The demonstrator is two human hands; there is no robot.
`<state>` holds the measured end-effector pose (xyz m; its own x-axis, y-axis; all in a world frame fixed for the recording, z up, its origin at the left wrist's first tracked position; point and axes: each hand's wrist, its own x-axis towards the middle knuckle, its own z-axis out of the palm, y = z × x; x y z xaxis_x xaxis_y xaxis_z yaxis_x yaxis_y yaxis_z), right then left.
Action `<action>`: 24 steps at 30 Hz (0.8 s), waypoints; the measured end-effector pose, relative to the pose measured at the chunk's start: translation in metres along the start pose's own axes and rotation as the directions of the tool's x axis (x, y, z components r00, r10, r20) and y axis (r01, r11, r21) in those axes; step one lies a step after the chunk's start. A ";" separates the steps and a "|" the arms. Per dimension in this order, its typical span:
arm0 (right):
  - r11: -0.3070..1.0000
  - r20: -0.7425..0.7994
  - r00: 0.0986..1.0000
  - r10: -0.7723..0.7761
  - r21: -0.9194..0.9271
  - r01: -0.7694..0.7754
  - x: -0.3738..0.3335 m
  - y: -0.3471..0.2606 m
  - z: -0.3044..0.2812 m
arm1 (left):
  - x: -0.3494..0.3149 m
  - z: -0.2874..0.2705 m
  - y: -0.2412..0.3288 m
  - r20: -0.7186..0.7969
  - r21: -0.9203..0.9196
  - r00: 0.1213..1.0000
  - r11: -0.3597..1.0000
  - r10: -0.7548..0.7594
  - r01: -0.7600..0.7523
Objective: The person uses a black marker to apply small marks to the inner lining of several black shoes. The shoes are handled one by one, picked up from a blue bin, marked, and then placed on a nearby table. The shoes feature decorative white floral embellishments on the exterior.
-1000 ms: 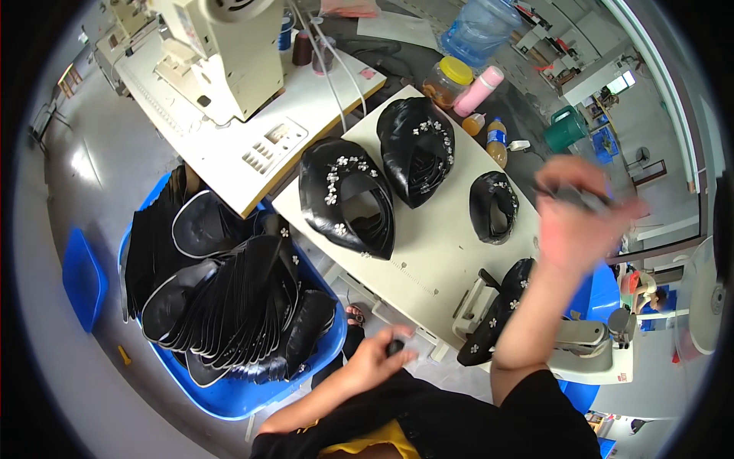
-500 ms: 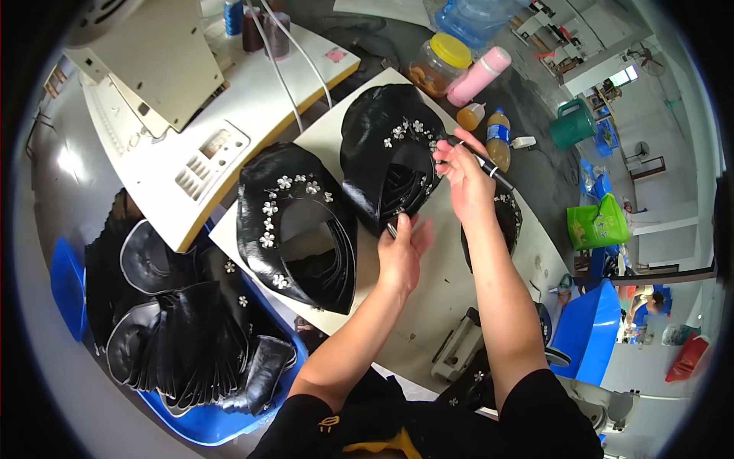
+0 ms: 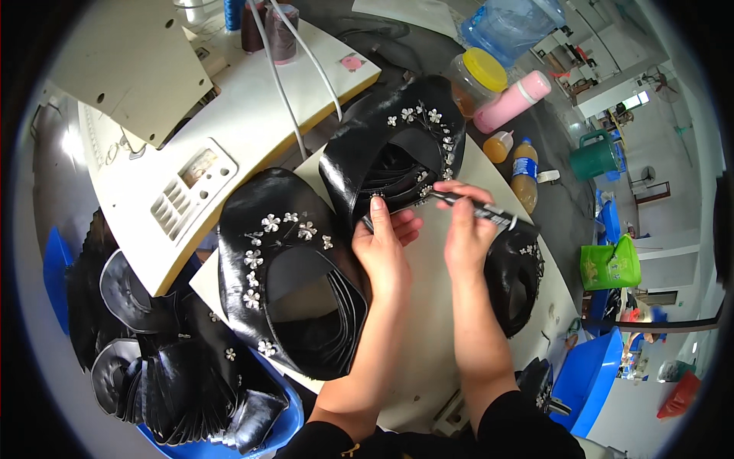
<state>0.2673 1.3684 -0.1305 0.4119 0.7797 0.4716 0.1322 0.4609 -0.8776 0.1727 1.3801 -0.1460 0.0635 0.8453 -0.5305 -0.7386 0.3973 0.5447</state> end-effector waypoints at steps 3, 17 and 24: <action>0.998 0.054 0.998 -0.023 0.057 0.020 0.000 0.015 0.010 | 0.001 0.002 -0.005 0.039 0.106 0.996 0.991 0.084 -0.088; 0.952 0.349 0.932 -0.100 -0.239 0.192 0.005 0.018 -0.013 | 0.004 0.004 0.005 0.019 0.097 1.000 0.995 -0.018 0.016; 0.965 0.200 0.973 -0.119 -0.206 0.160 -0.025 0.025 -0.025 | 0.004 0.002 -0.005 0.070 0.081 0.998 0.997 0.007 -0.013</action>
<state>0.2830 1.3500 -0.1660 0.2043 0.7884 0.5802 0.3798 0.4824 -0.7893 0.1780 1.3820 -0.1501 0.1048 0.8711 -0.4799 -0.6829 0.4138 0.6020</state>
